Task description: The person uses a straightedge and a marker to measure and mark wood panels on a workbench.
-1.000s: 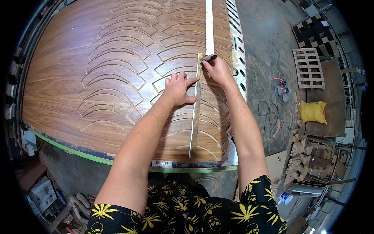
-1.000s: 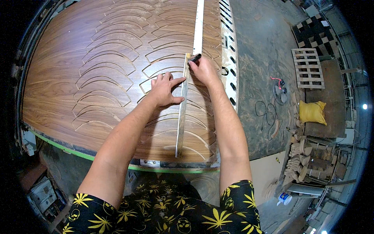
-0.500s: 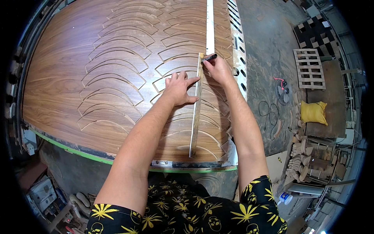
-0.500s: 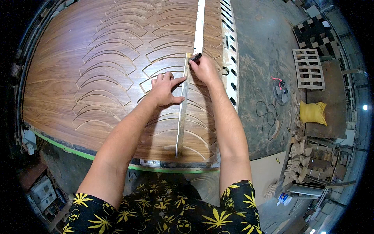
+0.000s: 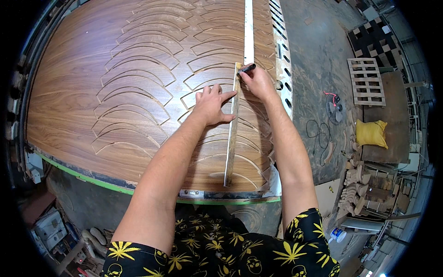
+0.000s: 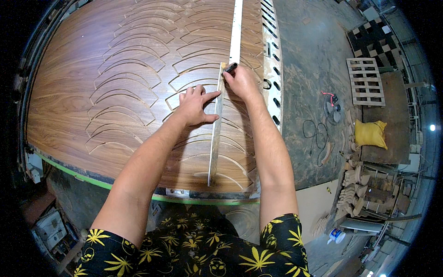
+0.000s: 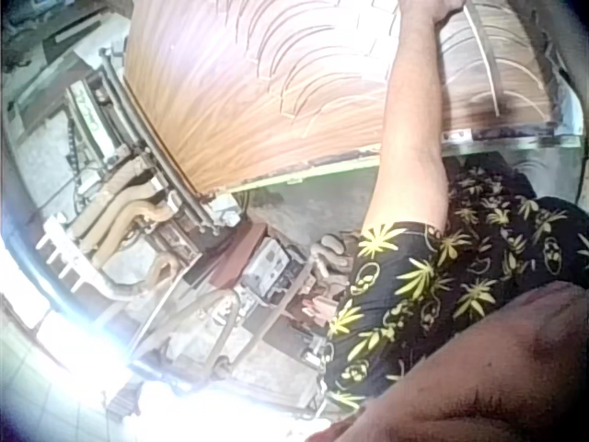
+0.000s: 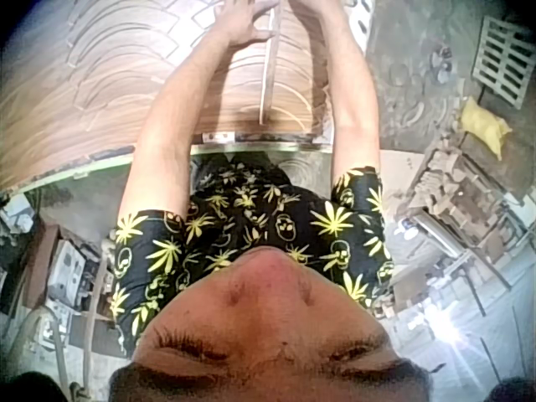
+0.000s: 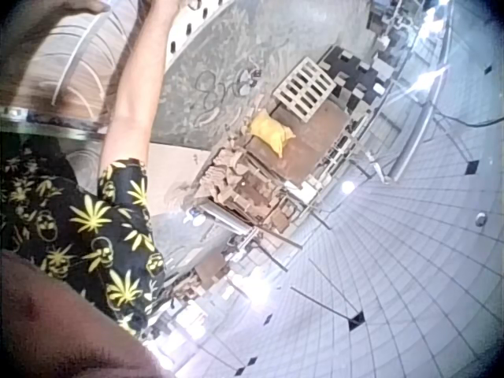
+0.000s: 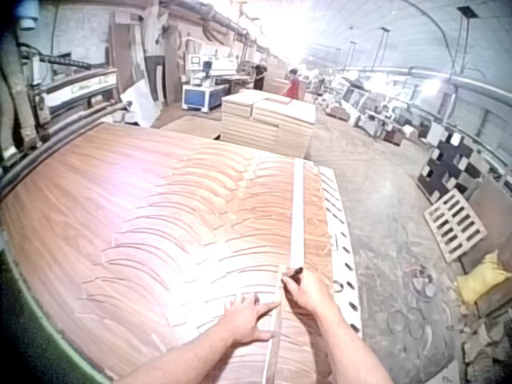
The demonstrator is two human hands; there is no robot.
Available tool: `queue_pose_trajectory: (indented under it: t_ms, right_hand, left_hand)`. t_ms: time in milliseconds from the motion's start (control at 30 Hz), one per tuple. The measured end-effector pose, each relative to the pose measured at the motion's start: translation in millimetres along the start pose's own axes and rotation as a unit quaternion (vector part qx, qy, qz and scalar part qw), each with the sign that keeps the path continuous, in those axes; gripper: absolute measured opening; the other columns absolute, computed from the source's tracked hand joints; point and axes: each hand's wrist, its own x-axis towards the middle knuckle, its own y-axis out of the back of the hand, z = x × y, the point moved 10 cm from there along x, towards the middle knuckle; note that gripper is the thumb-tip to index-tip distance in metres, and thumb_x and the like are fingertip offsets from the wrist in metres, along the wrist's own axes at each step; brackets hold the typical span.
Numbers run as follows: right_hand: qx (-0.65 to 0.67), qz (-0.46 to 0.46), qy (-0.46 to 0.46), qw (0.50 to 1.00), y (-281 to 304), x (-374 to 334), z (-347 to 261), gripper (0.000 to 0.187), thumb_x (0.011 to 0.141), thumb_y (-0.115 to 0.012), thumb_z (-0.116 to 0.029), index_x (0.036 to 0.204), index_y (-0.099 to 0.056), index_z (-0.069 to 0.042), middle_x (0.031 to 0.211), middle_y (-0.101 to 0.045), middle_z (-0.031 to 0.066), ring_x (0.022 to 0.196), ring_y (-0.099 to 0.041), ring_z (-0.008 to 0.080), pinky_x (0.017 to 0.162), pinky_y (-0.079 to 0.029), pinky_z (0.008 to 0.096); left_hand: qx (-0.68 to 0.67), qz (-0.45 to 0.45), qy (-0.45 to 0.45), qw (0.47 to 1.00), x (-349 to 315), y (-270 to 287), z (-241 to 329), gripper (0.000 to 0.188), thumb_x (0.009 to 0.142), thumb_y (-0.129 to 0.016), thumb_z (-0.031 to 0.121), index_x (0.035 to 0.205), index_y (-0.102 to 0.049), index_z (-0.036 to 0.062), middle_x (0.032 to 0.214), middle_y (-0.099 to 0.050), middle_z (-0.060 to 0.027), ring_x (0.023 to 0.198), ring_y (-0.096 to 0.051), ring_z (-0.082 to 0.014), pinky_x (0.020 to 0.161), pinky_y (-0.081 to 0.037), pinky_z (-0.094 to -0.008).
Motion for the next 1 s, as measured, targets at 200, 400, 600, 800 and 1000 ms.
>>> queue_pose_trajectory:
  t_ms: [200,400,600,800,1000]
  right_hand:
    - [-0.045,0.011,-0.042,0.998,16.4,-2.8,4.7,0.028,0.095,-0.073,-0.024,0.103,-0.076,0.002,0.095,-0.076,0.0259,0.091,-0.074,0.0435,0.081,-0.057,0.0490]
    - [0.064,0.024,-0.006,0.998,26.0,-7.6,-3.2,0.027,0.095,-0.074,-0.022,0.103,-0.075,0.003,0.092,-0.077,0.0229,0.089,-0.076,0.0384,0.080,-0.057,0.0442]
    - [0.039,0.003,-0.033,0.999,13.7,-8.0,14.9,0.027,0.100,-0.072,-0.020,0.113,-0.074,0.003,0.100,-0.080,0.0155,0.090,-0.075,0.0221,0.082,-0.057,0.0379]
    - [0.040,0.005,-0.032,0.999,0.5,-2.0,11.7,0.030,0.094,-0.073,-0.025,0.110,-0.077,0.000,0.100,-0.078,0.0230,0.096,-0.076,0.0378,0.084,-0.057,0.0458]
    - [0.042,0.015,-0.027,0.999,-0.1,-3.4,0.2,0.031,0.097,-0.074,-0.025,0.110,-0.075,0.004,0.100,-0.079,0.0207,0.092,-0.077,0.0311,0.082,-0.058,0.0422]
  left_hand:
    - [-0.005,0.009,-0.002,1.000,-0.2,0.0,-1.9,0.088,0.071,-0.090,0.056,0.151,-0.059,0.0397,0.134,-0.055,-0.0086,0.126,-0.048,-0.0309,0.105,-0.040,-0.0498]
    - [-0.016,0.023,-0.012,1.000,0.6,-2.4,-5.4,0.088,0.071,-0.088,0.058,0.152,-0.058,0.0416,0.132,-0.055,-0.0125,0.123,-0.049,-0.0338,0.107,-0.039,-0.0505]
    - [-0.012,0.024,-0.013,1.000,2.4,-2.4,-3.0,0.088,0.071,-0.088,0.056,0.152,-0.058,0.0418,0.129,-0.055,-0.0117,0.121,-0.049,-0.0339,0.105,-0.039,-0.0499]
    - [-0.010,0.016,-0.009,1.000,1.4,-2.2,-0.4,0.088,0.070,-0.089,0.058,0.151,-0.059,0.0399,0.134,-0.054,-0.0103,0.126,-0.048,-0.0322,0.104,-0.040,-0.0507]
    - [-0.008,0.025,-0.016,1.000,1.1,-2.3,-3.6,0.088,0.071,-0.088,0.058,0.152,-0.058,0.0409,0.132,-0.054,-0.0129,0.122,-0.049,-0.0342,0.104,-0.039,-0.0510]
